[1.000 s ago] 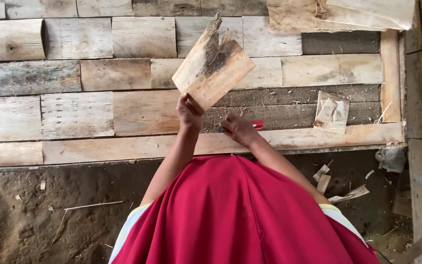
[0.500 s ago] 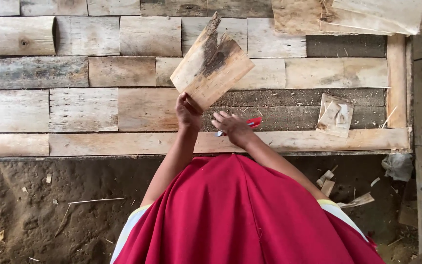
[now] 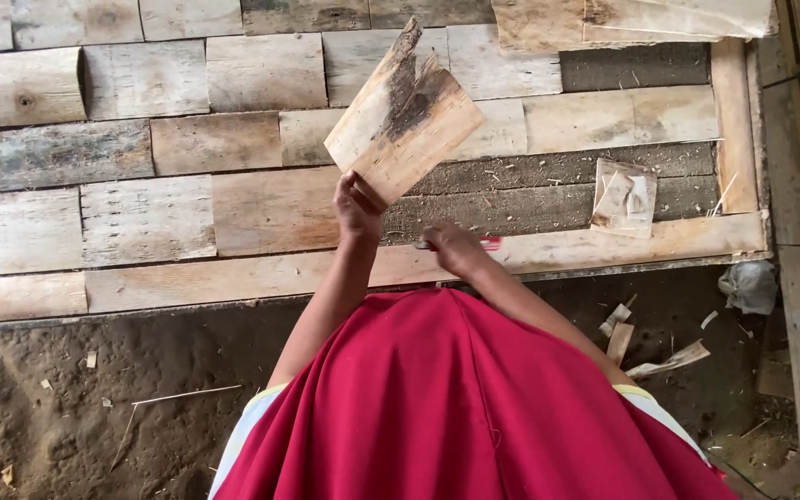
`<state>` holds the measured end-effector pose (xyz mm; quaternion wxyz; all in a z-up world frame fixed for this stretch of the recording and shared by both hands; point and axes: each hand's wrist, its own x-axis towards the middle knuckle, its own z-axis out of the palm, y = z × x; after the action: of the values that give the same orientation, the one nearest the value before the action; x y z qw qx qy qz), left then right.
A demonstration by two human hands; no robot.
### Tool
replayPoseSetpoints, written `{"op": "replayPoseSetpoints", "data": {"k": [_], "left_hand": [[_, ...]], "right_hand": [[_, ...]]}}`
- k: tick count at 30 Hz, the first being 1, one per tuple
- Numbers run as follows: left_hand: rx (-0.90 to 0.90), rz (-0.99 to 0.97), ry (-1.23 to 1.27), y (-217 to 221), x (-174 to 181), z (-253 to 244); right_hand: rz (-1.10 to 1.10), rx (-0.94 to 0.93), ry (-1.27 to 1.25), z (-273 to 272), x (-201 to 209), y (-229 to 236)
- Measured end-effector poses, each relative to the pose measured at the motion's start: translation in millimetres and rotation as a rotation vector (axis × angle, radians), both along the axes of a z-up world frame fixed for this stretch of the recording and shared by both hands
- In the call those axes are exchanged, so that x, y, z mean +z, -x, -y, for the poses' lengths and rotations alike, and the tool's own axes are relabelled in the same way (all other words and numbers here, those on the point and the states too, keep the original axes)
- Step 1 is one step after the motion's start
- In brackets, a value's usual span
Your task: Cutting thin wood veneer sheets to size using a utility knife on a wooden work surface.
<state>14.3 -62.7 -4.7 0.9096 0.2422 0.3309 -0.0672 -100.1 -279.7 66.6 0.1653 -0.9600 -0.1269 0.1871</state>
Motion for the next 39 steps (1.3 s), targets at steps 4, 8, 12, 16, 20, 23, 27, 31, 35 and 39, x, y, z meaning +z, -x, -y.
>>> {"op": "replayPoseSetpoints", "data": {"k": [4,8,12,16,20,23,27,31,35,39], "left_hand": [[0.021,-0.006,0.023,12.3,50.8,-1.3],[0.053,-0.01,0.012,20.0,78.2,1.4],[0.039,-0.006,-0.006,12.8,23.5,10.5],[0.031,0.0,-0.002,13.8,50.4,10.0],[0.026,-0.006,-0.012,14.5,41.8,16.4],[0.015,0.003,-0.029,19.1,58.8,27.5],[0.018,-0.002,-0.039,21.2,78.4,28.6],[0.042,0.025,-0.059,20.4,72.8,31.1],[0.038,0.021,-0.08,19.3,61.0,37.4],[0.071,0.009,-0.094,19.0,54.6,33.3]], "right_hand": [[0.208,-0.091,0.381,76.1,-35.9,12.3],[0.32,-0.052,0.192,42.9,22.6,11.5],[0.228,0.196,-0.087,-3.9,86.8,16.5],[0.288,0.058,0.204,77.5,-4.8,25.5],[0.376,-0.137,0.434,139.0,-88.3,9.8],[0.129,0.107,0.197,57.9,-15.7,6.6],[0.066,0.208,0.245,56.0,56.0,22.2],[0.145,-0.207,0.403,92.1,44.9,13.8],[0.074,-0.018,0.305,63.5,78.7,-20.7],[0.017,0.044,0.226,89.3,32.8,-40.9]]}}
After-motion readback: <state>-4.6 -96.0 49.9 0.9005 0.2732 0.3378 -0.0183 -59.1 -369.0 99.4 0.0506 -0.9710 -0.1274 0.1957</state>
